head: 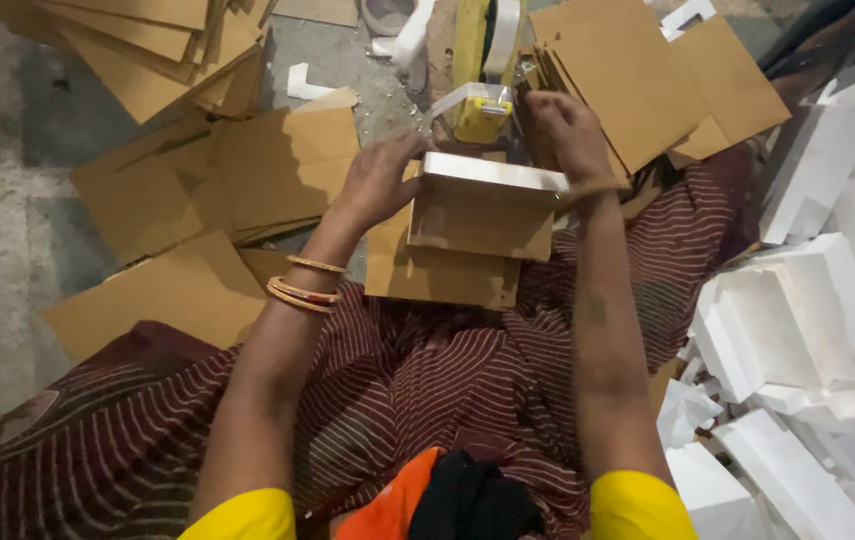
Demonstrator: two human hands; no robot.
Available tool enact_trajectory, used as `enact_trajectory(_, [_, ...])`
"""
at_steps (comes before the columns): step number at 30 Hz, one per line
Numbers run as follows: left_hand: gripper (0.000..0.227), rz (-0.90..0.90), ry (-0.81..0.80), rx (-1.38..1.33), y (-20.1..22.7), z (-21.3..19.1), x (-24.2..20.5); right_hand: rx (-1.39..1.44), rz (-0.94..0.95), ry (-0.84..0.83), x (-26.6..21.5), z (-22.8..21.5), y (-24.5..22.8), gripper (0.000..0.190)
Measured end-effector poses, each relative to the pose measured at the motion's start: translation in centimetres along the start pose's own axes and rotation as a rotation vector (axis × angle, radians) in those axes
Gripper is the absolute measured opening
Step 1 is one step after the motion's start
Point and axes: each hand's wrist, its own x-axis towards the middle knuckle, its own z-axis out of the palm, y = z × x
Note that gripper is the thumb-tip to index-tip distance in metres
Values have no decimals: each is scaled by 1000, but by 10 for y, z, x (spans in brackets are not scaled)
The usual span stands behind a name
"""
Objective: The person sits on the floor and assembles small cardboard boxes by inserting white foam inserts into the box bodies. They then fold the cardboard flaps and secure them using a tape dispenser. The process is repeated for multiple units.
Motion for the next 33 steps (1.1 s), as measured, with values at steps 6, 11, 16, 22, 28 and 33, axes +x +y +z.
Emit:
enact_trajectory(6, [36, 24, 1, 10, 3, -1, 2, -202, -97, 26, 29, 45, -3, 19])
enact_trajectory(11, [39, 59, 28, -77, 7, 18, 6, 144, -73, -36, -61, 51, -13, 11])
enact_trajectory(16, [34, -44, -36, -174, -5, 53, 24, 274, 206, 74, -116, 81, 18, 24])
enact_trajectory(22, [45, -108, -176, -519, -31, 65, 29, 406, 325, 80, -97, 82, 79, 23])
enact_trajectory(28, [48, -273, -173, -536, -20, 78, 31, 241, 313, 55, -92, 77, 98, 20])
enact_trajectory(33, [48, -77, -56, -121, -9, 79, 27, 42, 150, -45, -93, 73, 72, 23])
